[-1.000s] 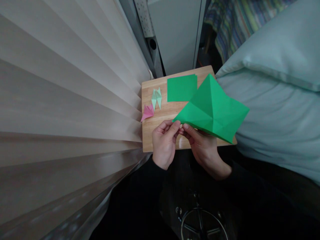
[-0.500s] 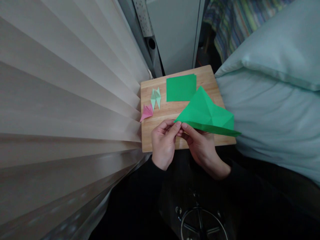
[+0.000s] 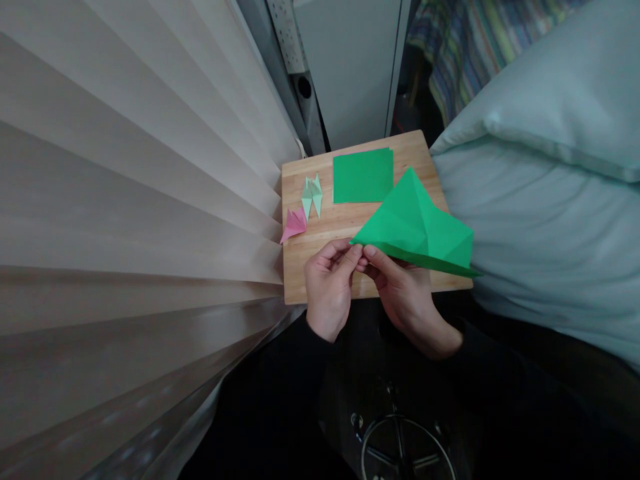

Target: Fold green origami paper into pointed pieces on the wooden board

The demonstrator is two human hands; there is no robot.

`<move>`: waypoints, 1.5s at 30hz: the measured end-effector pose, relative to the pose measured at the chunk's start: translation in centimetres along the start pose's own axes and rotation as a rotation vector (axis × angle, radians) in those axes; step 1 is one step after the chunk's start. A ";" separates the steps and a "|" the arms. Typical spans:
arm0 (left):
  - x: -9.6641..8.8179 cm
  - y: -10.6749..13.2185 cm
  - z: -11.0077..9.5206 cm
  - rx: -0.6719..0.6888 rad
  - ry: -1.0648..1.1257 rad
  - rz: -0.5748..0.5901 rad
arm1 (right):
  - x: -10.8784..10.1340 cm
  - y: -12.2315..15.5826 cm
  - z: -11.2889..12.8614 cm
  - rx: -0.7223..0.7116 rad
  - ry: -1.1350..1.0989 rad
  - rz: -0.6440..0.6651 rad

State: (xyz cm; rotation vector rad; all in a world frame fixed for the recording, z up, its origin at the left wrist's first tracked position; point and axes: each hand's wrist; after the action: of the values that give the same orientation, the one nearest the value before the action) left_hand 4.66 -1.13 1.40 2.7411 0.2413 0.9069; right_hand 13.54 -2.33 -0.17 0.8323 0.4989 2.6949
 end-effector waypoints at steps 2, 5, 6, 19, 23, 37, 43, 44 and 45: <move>0.1 0.1 0.0 -0.002 0.013 -0.007 | 0.0 0.0 0.0 -0.014 0.004 -0.015; 0.3 0.2 -0.1 0.001 0.004 -0.021 | -0.1 0.0 -0.2 -0.032 0.032 -0.021; 0.3 0.2 -0.1 0.003 -0.002 -0.027 | -0.1 0.0 -0.3 -0.036 0.046 -0.017; 0.6 0.3 -0.4 0.042 0.028 -0.036 | -0.4 0.0 -0.6 -0.025 0.093 -0.001; 0.4 0.3 -0.6 0.032 0.039 -0.061 | -0.2 -0.1 -0.4 -0.034 0.086 -0.003; 0.6 0.2 -0.3 0.056 0.027 -0.033 | -0.4 -0.3 -0.2 -0.073 0.076 0.006; 0.2 0.1 0.0 0.088 -0.022 -0.018 | 0.0 -0.1 0.4 -0.042 -0.013 0.032; 0.1 0.1 0.0 0.093 -0.034 -0.013 | 0.0 -0.1 0.5 -0.033 -0.024 0.044; 0.0 0.1 0.0 0.099 -0.048 -0.010 | 0.1 -0.1 0.6 -0.027 -0.031 0.056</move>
State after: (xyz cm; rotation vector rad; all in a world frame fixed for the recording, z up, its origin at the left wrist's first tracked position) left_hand 4.69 -1.27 1.44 2.8452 0.2982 0.8470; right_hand 13.85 -2.10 0.32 0.8920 0.4375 2.7284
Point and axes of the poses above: each hand's wrist, its own y-axis away from the middle knuckle, its own x-axis out of the palm, z = x × y, and after that the axes turned 10 degrees about y, right-handed
